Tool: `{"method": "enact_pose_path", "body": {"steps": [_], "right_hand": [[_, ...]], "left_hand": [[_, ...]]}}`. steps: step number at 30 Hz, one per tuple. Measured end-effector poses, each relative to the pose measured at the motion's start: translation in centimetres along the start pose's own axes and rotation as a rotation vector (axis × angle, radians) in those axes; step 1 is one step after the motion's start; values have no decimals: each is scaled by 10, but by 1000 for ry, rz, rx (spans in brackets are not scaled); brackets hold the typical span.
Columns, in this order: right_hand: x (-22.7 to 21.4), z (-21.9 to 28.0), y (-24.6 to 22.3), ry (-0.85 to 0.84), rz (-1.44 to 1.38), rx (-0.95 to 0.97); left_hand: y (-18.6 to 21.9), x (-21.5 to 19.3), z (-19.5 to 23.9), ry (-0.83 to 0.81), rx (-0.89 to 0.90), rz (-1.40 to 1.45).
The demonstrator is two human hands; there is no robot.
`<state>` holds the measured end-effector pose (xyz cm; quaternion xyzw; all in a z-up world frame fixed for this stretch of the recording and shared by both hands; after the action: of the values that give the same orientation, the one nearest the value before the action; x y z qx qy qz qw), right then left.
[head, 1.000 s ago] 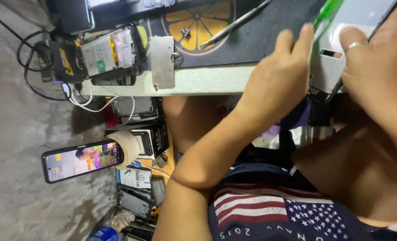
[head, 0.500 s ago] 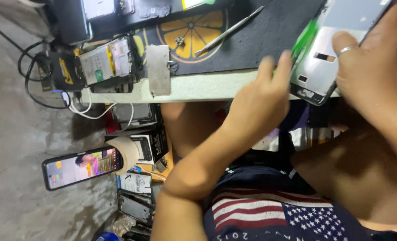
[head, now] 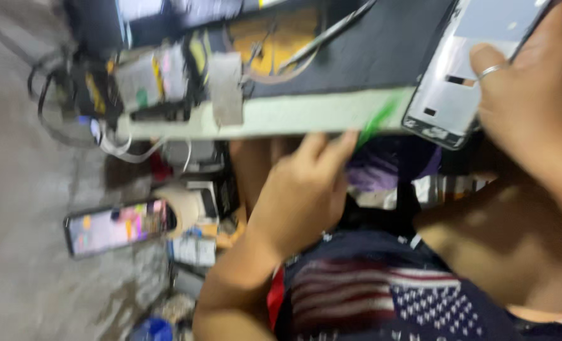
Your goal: The person cleans the interior of a disassembled smartphone chassis using a green brush and a metal spudger. They wipe the inner frame and edges, then scrape adhesive residue from the chassis surface.
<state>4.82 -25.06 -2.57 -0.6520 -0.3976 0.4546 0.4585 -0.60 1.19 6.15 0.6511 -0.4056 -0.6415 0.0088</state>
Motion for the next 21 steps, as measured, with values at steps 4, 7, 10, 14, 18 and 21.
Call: {"method": "enact_pose_path", "body": {"steps": [4, 7, 10, 14, 18, 21], "right_hand": [[11, 4, -17, -50, -46, 126], [15, 5, -26, -100, 91, 135], [19, 2, -22, -98, 11, 183], [17, -1, -30, -94, -5, 61], [17, 4, -21, -103, -15, 157], [9, 5, -12, -77, 91, 172]], "left_hand": [[-12, 26, -50, 176, -38, 121], [-2, 39, -85, 225, -26, 110], [12, 26, -84, 59, -40, 38], [21, -9, -78, -42, -12, -36], [17, -6, -98, 137, -13, -54], [18, 9, -79, -5, 7, 31]]}}
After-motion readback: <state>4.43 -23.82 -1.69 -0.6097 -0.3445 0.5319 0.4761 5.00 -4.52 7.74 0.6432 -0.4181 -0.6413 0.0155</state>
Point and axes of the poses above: each hand's wrist, its own z-axis away from the middle knuckle, its own x-axis out of the palm, y = z × x, the point moved 8 cm from there along -z, towards the middle knuckle, and after that the axes turned 6 degrees about y, right-handed, at the moved point
